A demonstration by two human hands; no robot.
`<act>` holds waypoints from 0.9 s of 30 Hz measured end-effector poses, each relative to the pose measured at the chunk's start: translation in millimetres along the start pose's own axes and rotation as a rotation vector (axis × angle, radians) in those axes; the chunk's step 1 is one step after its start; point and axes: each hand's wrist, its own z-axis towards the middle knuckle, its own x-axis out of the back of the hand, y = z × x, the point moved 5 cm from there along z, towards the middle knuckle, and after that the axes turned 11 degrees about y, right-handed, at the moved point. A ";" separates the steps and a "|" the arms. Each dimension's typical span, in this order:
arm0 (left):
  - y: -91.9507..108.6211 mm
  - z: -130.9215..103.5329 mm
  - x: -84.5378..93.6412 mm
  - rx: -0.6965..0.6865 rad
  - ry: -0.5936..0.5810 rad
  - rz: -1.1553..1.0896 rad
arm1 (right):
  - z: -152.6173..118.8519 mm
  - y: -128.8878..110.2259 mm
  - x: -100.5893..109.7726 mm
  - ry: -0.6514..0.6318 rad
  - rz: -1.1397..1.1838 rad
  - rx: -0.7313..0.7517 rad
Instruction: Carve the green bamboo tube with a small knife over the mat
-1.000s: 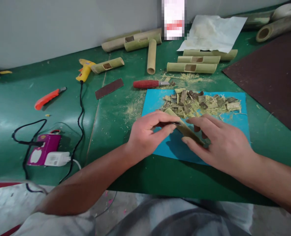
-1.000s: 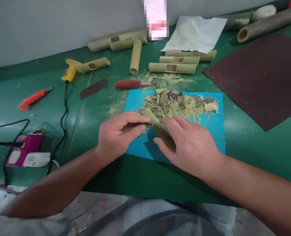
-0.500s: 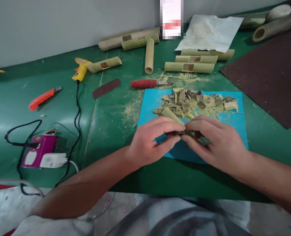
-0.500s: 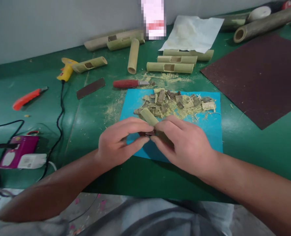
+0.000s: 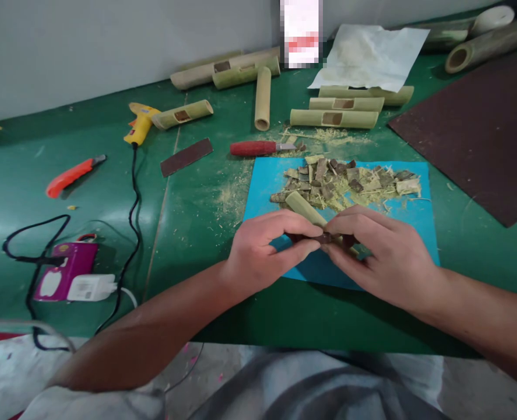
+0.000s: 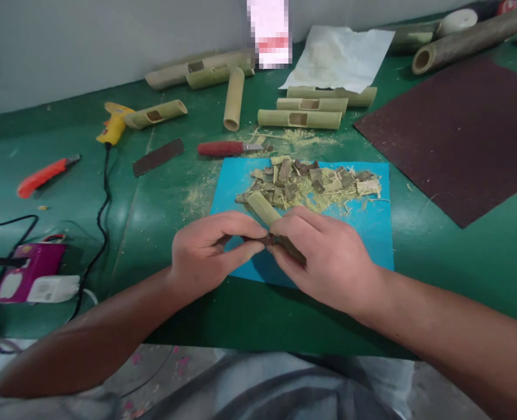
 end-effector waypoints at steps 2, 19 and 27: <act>0.8 -0.2 0.7 -0.009 0.026 0.000 | 0.4 -1.4 0.4 -0.001 0.016 0.021; -9.0 -8.6 -9.5 0.394 -0.101 -0.208 | -1.5 -5.1 2.9 0.039 0.093 0.125; -18.9 -5.5 -13.4 0.728 -0.138 -0.529 | -2.4 -10.8 8.3 0.076 -0.046 0.272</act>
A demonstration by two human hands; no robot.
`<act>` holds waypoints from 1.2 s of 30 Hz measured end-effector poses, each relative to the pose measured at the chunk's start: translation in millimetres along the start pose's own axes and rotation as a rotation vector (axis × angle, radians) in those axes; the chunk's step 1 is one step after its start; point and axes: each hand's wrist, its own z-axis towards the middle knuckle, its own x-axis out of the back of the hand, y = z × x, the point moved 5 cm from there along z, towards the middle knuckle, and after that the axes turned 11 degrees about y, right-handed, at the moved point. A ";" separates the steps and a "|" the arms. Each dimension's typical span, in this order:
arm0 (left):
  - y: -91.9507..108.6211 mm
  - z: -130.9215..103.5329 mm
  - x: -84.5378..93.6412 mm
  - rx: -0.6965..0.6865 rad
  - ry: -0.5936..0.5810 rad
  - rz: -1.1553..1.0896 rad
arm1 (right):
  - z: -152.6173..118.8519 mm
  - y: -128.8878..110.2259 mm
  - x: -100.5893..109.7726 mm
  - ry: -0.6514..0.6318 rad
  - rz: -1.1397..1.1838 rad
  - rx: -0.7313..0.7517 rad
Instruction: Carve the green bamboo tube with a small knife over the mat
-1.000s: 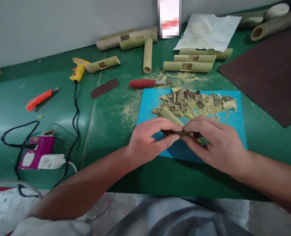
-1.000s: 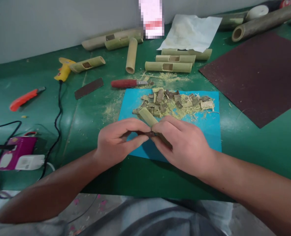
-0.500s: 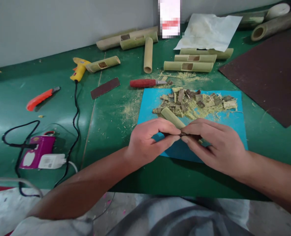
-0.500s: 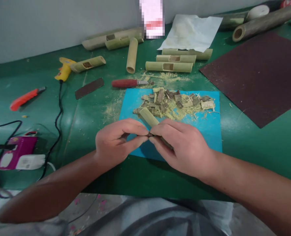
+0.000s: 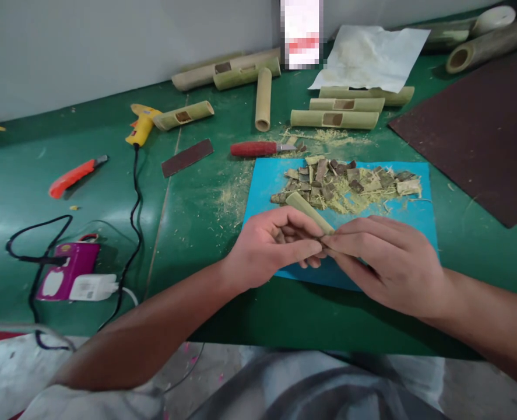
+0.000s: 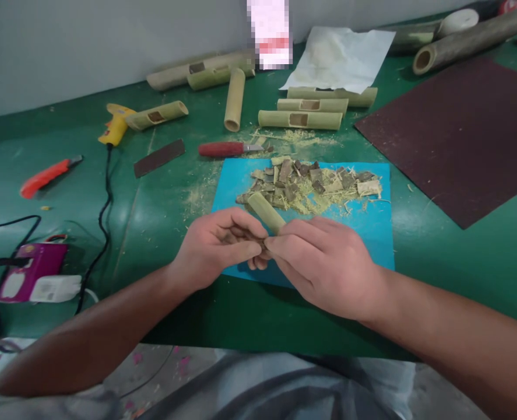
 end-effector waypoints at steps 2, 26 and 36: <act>0.1 -1.1 -0.1 -0.022 0.021 0.002 | 1.1 -1.4 1.1 0.001 -0.033 0.013; 19.3 12.9 28.4 -0.941 0.324 1.093 | -2.5 8.3 -11.3 -0.154 -0.516 -0.087; 16.8 29.2 32.5 -0.845 0.342 0.996 | -8.2 18.7 -20.7 -0.255 -0.497 -0.214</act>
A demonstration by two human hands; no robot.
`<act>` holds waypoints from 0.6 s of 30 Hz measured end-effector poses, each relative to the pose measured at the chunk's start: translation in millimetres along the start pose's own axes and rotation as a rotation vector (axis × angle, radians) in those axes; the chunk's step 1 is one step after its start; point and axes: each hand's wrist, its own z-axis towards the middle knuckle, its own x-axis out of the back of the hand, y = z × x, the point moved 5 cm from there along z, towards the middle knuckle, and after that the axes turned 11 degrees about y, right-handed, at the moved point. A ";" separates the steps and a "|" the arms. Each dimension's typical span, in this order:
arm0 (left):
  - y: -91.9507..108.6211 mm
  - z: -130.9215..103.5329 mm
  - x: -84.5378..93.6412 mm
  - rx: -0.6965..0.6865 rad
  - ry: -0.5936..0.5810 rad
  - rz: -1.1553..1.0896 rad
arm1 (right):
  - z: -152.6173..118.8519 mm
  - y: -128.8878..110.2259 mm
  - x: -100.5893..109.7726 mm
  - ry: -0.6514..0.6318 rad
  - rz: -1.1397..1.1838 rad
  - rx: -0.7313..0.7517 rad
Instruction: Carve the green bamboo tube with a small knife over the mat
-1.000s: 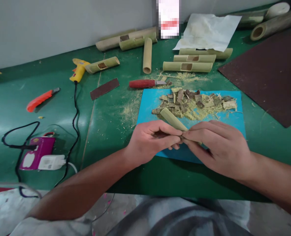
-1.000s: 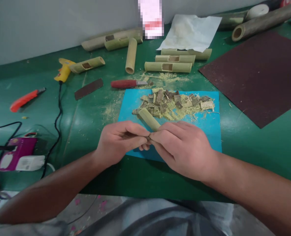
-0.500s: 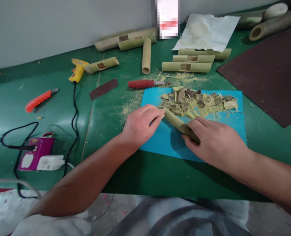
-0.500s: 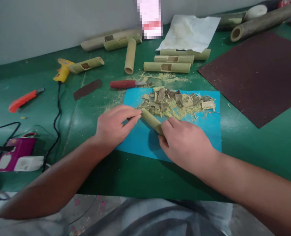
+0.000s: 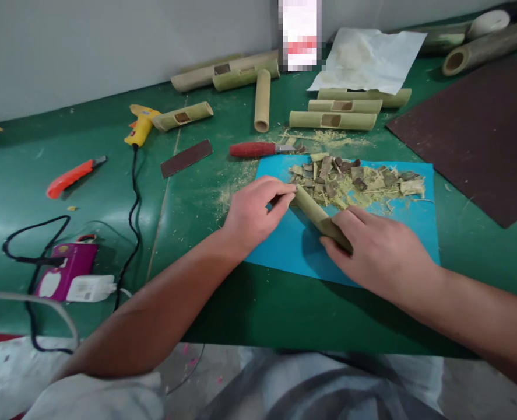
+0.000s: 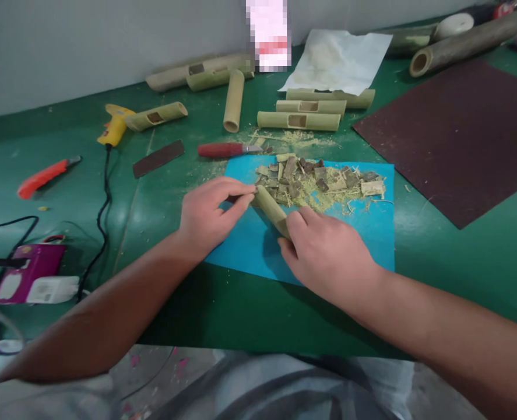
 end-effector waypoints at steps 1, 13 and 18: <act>-0.6 -0.1 -2.3 0.010 -0.019 -0.018 | 0.2 0.2 -1.8 -0.021 -0.003 -0.007; 13.0 -4.9 -12.1 -0.221 -0.068 -0.004 | 2.6 -2.0 -6.7 -0.144 -0.027 -0.054; 12.0 -5.0 -11.9 -0.224 -0.074 0.041 | 1.6 -2.3 -7.2 -0.145 -0.036 -0.041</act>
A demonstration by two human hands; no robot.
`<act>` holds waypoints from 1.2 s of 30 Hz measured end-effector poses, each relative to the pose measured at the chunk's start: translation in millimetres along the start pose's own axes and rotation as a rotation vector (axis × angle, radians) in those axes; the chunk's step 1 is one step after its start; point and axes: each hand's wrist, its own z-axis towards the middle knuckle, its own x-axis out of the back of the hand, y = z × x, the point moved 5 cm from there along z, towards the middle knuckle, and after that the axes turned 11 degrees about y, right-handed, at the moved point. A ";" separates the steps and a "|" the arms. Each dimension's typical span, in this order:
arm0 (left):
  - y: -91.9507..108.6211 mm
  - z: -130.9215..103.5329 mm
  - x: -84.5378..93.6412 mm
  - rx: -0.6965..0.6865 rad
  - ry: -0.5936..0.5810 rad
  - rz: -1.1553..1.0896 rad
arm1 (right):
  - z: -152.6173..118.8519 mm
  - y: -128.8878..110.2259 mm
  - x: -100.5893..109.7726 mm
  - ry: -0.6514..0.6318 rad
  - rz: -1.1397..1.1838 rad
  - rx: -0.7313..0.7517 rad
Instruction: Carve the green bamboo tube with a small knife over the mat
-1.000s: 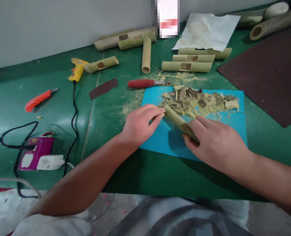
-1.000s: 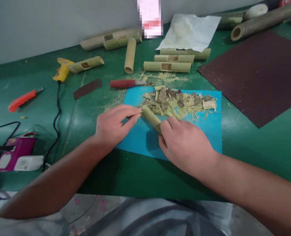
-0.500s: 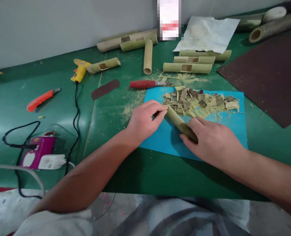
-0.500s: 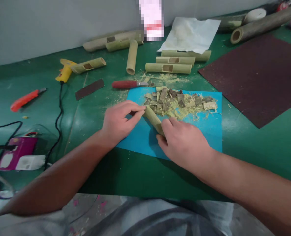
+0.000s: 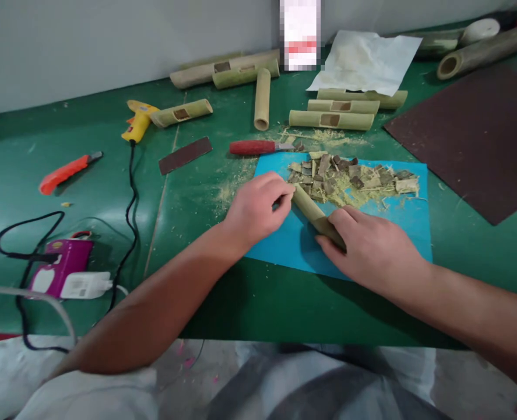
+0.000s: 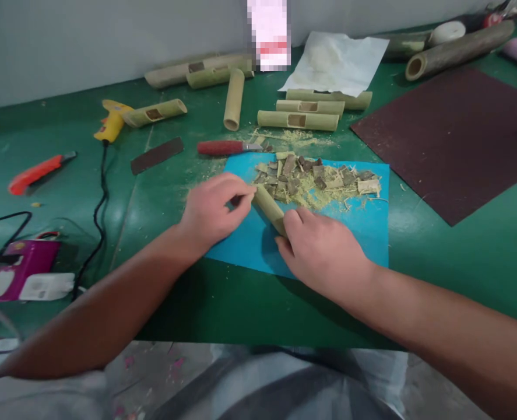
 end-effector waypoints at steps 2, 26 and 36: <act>1.3 -0.7 -1.2 -0.016 -0.036 0.007 | -0.1 -0.3 0.4 -0.004 -0.003 0.004; 1.8 0.2 -0.5 -0.013 -0.073 -0.048 | 0.5 -0.7 -0.8 -0.027 -0.013 -0.001; 2.0 0.1 0.9 -0.031 -0.039 -0.021 | -1.3 -3.1 0.6 0.007 -0.039 0.055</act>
